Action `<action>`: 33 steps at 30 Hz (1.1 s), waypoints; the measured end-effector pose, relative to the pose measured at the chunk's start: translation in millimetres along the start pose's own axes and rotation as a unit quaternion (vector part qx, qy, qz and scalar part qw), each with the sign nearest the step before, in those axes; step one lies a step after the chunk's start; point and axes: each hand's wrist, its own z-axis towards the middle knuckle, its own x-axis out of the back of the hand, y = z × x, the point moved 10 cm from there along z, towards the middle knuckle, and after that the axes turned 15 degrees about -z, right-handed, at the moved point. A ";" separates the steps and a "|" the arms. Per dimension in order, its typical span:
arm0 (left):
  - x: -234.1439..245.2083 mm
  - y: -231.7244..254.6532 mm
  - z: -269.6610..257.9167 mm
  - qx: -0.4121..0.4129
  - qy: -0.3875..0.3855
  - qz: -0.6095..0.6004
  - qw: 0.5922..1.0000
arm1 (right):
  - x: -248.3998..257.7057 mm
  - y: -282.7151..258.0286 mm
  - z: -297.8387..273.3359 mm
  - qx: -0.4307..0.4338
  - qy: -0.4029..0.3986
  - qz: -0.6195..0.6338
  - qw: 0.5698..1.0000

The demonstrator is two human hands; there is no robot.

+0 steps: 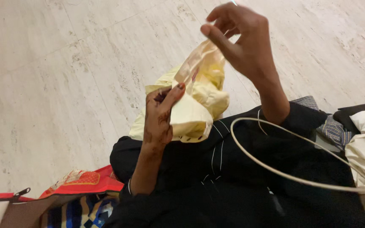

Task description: The person folds a striped shirt by hand, places it in a bag, and then buttons the front of a yellow shirt while sitting on a tiled floor.

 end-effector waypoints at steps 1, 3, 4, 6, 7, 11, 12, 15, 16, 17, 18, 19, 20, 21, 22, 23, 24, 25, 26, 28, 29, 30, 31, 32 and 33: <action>-17.8 29.5 -4.9 -0.182 -0.076 0.250 0.948 | -18.6 -10.6 -10.3 -0.004 -0.093 0.074 0.993; -40.2 37.5 -10.6 -0.340 -0.143 0.477 0.798 | -33.7 -28.6 -23.2 -0.002 -0.187 0.151 0.971; -4.9 18.2 22.0 -0.136 -0.093 0.220 0.961 | -34.2 -46.8 -27.3 0.061 -0.206 0.177 0.960; 16.7 -20.9 39.7 0.084 -0.026 -0.067 0.994 | -36.9 -71.0 -37.7 0.125 -0.224 0.207 0.944; 15.1 -18.2 44.1 0.068 -0.023 -0.114 0.991 | -44.4 -76.1 -43.8 0.118 -0.244 0.196 0.942; -6.9 -10.4 48.2 0.110 -0.010 -0.101 0.989 | -44.4 -82.9 -44.3 0.142 -0.255 0.267 0.919; -13.5 -3.2 50.1 0.108 -0.008 -0.101 0.989 | -42.8 -80.3 -42.8 0.144 -0.256 0.269 0.917; -38.5 23.7 56.4 0.041 -0.055 0.036 0.997 | -40.2 -67.4 -32.2 0.104 -0.241 0.272 0.926; -42.6 34.1 56.2 -0.026 -0.040 0.170 0.984 | -35.1 -65.6 -32.4 0.105 -0.205 0.210 0.950; -47.3 44.0 54.6 -0.092 -0.022 0.301 0.949 | -30.1 -63.4 -32.3 0.106 -0.168 0.147 0.969; -48.0 40.7 55.3 -0.090 -0.022 0.300 0.949 | -31.4 -62.8 -33.9 0.105 -0.170 0.146 0.969; -63.8 66.3 44.6 -0.268 -0.038 0.361 0.893 | -31.3 -54.8 -33.2 0.068 -0.156 0.170 0.971; -71.3 74.0 37.9 -0.352 -0.056 0.382 0.852 | -30.5 -45.2 -32.1 0.031 -0.140 0.191 0.971; -77.5 77.6 29.1 -0.434 -0.068 0.404 0.802 | -29.3 -40.8 -32.3 0.031 -0.140 0.190 0.971; -71.5 65.7 43.4 -0.380 -0.099 0.382 0.837 | -22.7 -35.5 -30.4 0.021 -0.128 0.291 0.948; -64.4 52.2 57.0 -0.323 -0.132 0.357 0.866 | -17.3 -30.3 -27.3 0.016 -0.121 0.341 0.932; -56.1 35.9 68.3 -0.264 -0.164 0.330 0.892 | -10.5 -26.0 -24.6 0.011 -0.115 0.388 0.914; -46.7 17.9 77.4 -0.203 -0.196 0.300 0.911 | -3.7 -24.1 -20.6 0.013 -0.119 0.435 0.892; -38.6 -3.3 85.4 -0.142 -0.233 0.266 0.925 | 5.0 -21.5 -17.6 0.014 -0.119 0.453 0.883; -16.4 -25.2 96.0 -0.152 -0.248 0.418 0.861 | 29.9 -8.2 -12.1 -0.011 -0.088 0.479 0.873; 4.8 -41.6 105.9 -0.086 -0.220 0.450 0.861 | 39.7 -0.5 -10.9 -0.025 -0.070 0.477 0.876; 24.1 -56.9 108.5 -0.017 -0.196 0.480 0.855 | 52.6 9.6 -14.0 -0.043 -0.048 0.472 0.879; 22.4 -42.0 105.5 -0.090 -0.217 0.445 0.864 | 63.3 22.1 -15.8 -0.057 -0.024 0.485 0.872; 29.9 -31.6 107.2 -0.095 -0.215 0.458 0.857 | 69.1 36.8 -14.0 -0.068 -0.003 0.487 0.871; 43.5 -14.6 110.8 -0.079 -0.171 0.449 0.873 | 75.9 54.4 -13.2 -0.079 0.014 0.485 0.871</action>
